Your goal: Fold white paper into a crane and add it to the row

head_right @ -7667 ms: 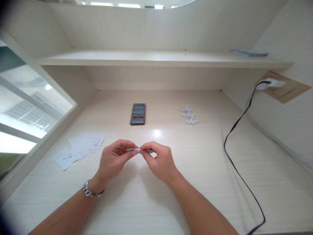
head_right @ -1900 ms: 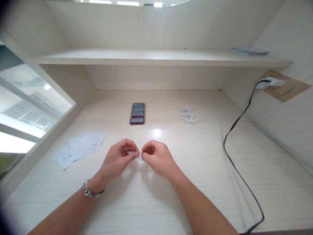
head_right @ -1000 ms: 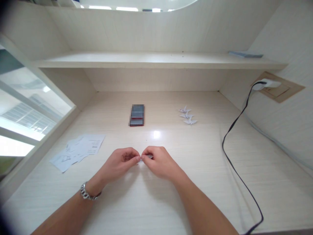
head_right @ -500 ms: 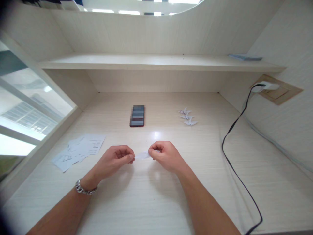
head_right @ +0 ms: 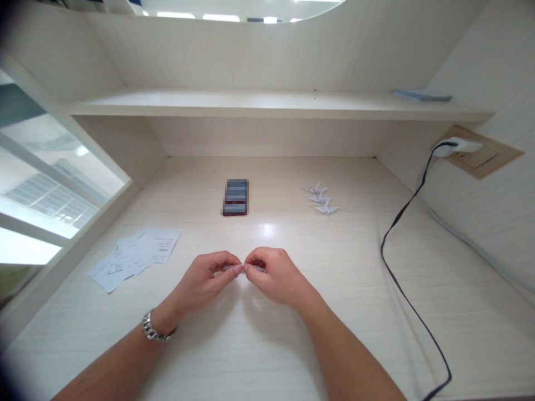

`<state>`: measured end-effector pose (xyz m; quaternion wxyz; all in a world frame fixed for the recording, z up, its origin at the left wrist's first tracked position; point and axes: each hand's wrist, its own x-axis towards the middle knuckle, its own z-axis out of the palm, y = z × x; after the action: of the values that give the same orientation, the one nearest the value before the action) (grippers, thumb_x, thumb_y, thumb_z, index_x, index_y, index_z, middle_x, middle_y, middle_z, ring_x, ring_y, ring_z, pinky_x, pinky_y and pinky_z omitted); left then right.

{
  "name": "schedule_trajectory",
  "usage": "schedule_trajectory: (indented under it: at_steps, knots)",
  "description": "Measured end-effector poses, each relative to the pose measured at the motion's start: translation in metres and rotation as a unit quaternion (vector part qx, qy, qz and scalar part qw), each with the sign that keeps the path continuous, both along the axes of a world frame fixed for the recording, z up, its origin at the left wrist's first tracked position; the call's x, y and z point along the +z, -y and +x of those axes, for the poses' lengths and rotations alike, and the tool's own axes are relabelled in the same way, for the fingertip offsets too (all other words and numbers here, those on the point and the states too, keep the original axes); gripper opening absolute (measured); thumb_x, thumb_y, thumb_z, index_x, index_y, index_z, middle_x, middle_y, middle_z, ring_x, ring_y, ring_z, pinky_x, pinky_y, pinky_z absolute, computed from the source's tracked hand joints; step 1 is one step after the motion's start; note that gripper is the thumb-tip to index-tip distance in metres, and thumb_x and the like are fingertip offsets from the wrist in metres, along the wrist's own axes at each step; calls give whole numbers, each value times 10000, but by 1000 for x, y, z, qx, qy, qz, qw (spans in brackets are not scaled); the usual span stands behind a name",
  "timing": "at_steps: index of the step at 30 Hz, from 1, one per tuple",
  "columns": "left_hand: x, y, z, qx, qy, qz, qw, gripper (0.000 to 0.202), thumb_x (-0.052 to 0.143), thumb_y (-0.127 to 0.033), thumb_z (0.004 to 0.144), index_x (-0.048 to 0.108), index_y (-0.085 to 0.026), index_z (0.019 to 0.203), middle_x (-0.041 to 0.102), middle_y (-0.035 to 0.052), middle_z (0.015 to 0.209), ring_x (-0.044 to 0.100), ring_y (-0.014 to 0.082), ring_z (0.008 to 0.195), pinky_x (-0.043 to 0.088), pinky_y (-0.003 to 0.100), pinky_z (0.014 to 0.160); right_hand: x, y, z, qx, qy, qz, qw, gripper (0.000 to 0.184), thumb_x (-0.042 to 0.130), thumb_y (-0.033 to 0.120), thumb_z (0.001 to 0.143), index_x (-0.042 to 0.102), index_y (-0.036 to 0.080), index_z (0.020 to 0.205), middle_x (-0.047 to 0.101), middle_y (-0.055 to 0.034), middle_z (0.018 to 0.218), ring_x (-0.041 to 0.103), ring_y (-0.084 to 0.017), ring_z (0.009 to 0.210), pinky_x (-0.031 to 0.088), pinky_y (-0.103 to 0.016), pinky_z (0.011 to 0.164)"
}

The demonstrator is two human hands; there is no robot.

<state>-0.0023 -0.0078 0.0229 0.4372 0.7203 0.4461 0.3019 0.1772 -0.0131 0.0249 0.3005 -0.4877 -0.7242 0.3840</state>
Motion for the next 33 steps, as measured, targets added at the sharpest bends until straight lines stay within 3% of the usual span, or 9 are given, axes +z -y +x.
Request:
schedule_trajectory:
  at_steps: [11,15,18,22,25,28,33]
  knots:
    - [-3,-10,-16,20,29,-60,998,177,548,-299,776,629,-147,732,614,20,656,523,117,599,399,212,553,0,-7,12,-37,-32,-51,998,120,526,228,769,620,166,726,606,0,661,525,-110,609,388,-212,544]
    - [-3,-9,-12,3,24,-72,997,177,575,-308,761,646,-149,727,628,24,660,538,121,612,414,218,572,-5,-3,2,17,-62,-82,995,153,523,281,789,631,173,779,622,-14,722,538,-121,649,402,-220,565]
    - [-6,-9,-9,23,82,-114,990,199,566,-329,771,647,-147,771,644,40,700,581,139,649,455,244,621,-13,-3,-3,-3,-82,-97,992,170,504,275,802,621,169,739,591,-6,661,523,-118,613,395,-226,550]
    - [-10,-10,-6,87,182,-161,966,226,562,-340,782,611,-146,887,655,52,745,612,153,697,487,278,674,-21,-7,-7,-73,-195,-116,971,213,521,335,797,601,150,725,584,-12,636,528,-118,591,422,-240,566]
    - [-13,-8,-1,97,194,-152,964,214,666,-278,702,592,-142,850,653,46,769,605,141,706,482,255,669,-23,-9,-11,-115,-252,-106,955,231,549,364,780,610,144,750,591,-20,644,543,-125,602,437,-244,569]
    - [-14,-6,4,92,203,-127,967,174,660,-258,709,598,-138,819,651,43,785,600,132,723,476,240,675,-24,-7,-16,-136,-271,-94,948,229,571,368,769,627,146,774,606,-26,678,553,-130,625,443,-246,578]
    - [-16,-7,5,138,179,-90,970,163,630,-276,736,617,-143,830,650,36,765,594,124,694,473,231,653,-26,-4,-20,-121,-231,-84,962,214,556,349,787,648,158,765,624,-27,701,543,-130,641,430,-245,589]
